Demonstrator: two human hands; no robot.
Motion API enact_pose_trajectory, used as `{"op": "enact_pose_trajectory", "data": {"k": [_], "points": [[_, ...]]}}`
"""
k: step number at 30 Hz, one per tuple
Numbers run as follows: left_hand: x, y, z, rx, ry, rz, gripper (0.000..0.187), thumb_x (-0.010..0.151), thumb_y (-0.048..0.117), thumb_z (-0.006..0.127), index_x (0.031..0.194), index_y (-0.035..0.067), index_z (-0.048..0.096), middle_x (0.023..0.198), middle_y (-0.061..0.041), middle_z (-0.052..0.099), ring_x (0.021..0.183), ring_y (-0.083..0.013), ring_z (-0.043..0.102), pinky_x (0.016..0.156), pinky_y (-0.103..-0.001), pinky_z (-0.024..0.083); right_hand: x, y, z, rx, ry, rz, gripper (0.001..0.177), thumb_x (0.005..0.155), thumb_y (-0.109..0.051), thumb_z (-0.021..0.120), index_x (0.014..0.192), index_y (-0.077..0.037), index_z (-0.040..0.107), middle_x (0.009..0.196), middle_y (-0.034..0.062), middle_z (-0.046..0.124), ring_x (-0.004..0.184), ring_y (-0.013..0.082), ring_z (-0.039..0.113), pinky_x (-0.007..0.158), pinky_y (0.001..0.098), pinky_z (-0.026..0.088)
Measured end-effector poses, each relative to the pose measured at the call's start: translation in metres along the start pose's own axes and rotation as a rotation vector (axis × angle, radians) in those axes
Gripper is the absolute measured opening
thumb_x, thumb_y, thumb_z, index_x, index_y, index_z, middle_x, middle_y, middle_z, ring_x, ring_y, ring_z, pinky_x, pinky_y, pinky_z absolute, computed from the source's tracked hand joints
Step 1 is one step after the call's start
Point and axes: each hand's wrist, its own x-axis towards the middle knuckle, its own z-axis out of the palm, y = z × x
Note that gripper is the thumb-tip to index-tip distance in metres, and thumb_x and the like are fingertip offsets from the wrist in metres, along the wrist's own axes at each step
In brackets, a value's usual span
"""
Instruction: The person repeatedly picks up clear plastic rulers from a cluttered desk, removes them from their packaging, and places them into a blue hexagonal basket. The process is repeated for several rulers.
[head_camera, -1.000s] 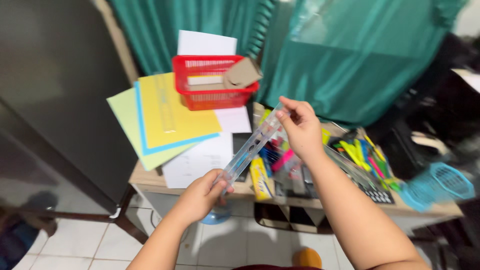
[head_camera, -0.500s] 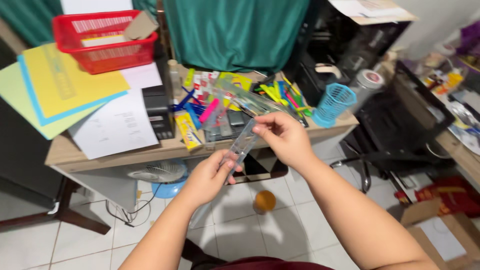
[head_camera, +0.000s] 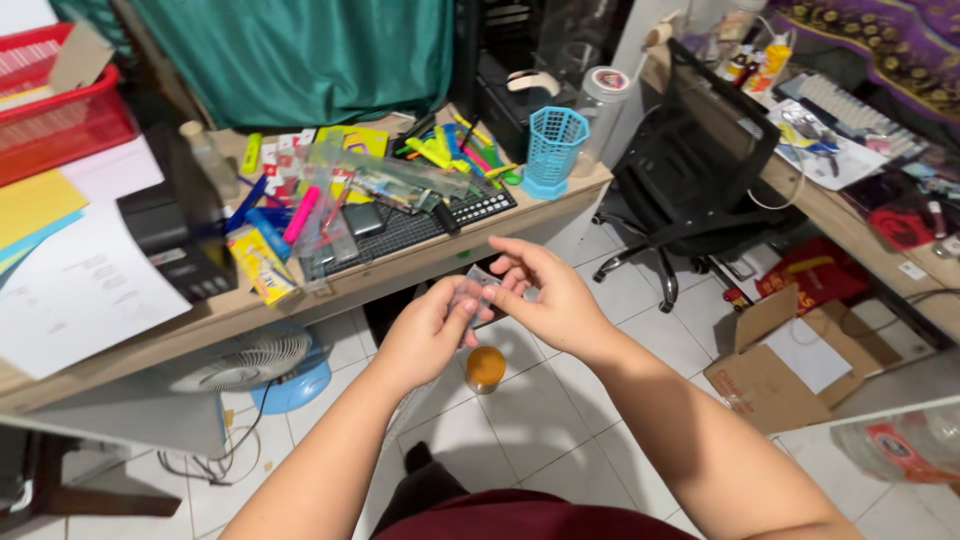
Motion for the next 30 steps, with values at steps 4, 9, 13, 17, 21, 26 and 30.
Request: {"op": "enact_pose_trajectory", "data": {"k": [4, 9, 13, 17, 21, 26, 30], "points": [[0.032, -0.002, 0.012, 0.036, -0.094, 0.069, 0.024, 0.101, 0.013, 0.053, 0.122, 0.006, 0.059, 0.099, -0.005, 0.075, 0.071, -0.0105, 0.069, 0.067, -0.027, 0.057, 0.002, 0.017, -0.023, -0.242, -0.016, 0.047, 0.031, 0.089, -0.014, 0.077, 0.115, 0.001, 0.072, 0.101, 0.0050, 0.069, 0.080, 0.0086, 0.065, 0.071, 0.0240, 0.054], [0.078, -0.032, 0.011, 0.036, -0.198, -0.021, 0.024, 0.100, 0.016, 0.054, 0.122, 0.006, 0.059, 0.098, -0.004, 0.076, 0.069, -0.0107, 0.069, 0.067, -0.027, 0.057, 0.043, 0.056, -0.064, 0.027, 0.214, 0.184, 0.020, 0.095, -0.015, 0.073, 0.108, 0.001, 0.074, 0.084, 0.0002, 0.068, 0.074, 0.0061, 0.059, 0.066, 0.0224, 0.049], [0.112, -0.072, -0.014, 0.059, -0.217, -0.086, 0.023, 0.100, 0.020, 0.057, 0.117, 0.005, 0.062, 0.095, -0.005, 0.077, 0.066, -0.0110, 0.067, 0.066, -0.028, 0.056, 0.092, 0.078, -0.109, 0.014, 0.365, 0.340, 0.019, 0.096, -0.017, 0.071, 0.106, -0.001, 0.074, 0.078, 0.0005, 0.068, 0.070, 0.0080, 0.060, 0.061, 0.0236, 0.046], [0.150, -0.111, -0.044, -0.080, -0.236, -0.169, 0.022, 0.100, 0.022, 0.057, 0.112, 0.005, 0.063, 0.094, -0.004, 0.076, 0.063, -0.0103, 0.065, 0.063, -0.028, 0.056, 0.149, 0.103, -0.143, 0.211, 0.442, 0.316, 0.019, 0.095, -0.015, 0.070, 0.105, 0.001, 0.071, 0.082, 0.0028, 0.069, 0.070, 0.0091, 0.061, 0.064, 0.0249, 0.050], [0.194, -0.127, -0.075, -0.034, -0.177, -0.193, 0.022, 0.100, 0.025, 0.058, 0.108, 0.006, 0.066, 0.090, -0.003, 0.076, 0.060, -0.0088, 0.064, 0.061, -0.025, 0.055, 0.199, 0.130, -0.159, 0.416, 0.460, 0.316, 0.017, 0.095, -0.013, 0.070, 0.103, 0.002, 0.067, 0.083, 0.0036, 0.068, 0.071, 0.0103, 0.062, 0.068, 0.0262, 0.056], [0.242, -0.128, -0.090, -0.064, -0.195, -0.203, 0.021, 0.100, 0.024, 0.058, 0.105, 0.005, 0.066, 0.088, -0.003, 0.074, 0.057, -0.0088, 0.059, 0.055, -0.025, 0.052, 0.228, 0.156, -0.170, 0.608, 0.443, 0.356, 0.017, 0.100, -0.017, 0.068, 0.103, 0.000, 0.066, 0.085, 0.0034, 0.067, 0.074, 0.0111, 0.062, 0.071, 0.0265, 0.055], [0.264, -0.128, -0.084, -0.077, -0.200, -0.168, 0.020, 0.100, 0.022, 0.059, 0.106, 0.005, 0.067, 0.087, -0.002, 0.072, 0.058, -0.0081, 0.058, 0.056, -0.025, 0.051, 0.230, 0.163, -0.175, 0.547, 0.222, 0.422, 0.023, 0.095, -0.015, 0.069, 0.113, -0.001, 0.070, 0.092, -0.0002, 0.068, 0.079, 0.0093, 0.062, 0.075, 0.0260, 0.055]]}}
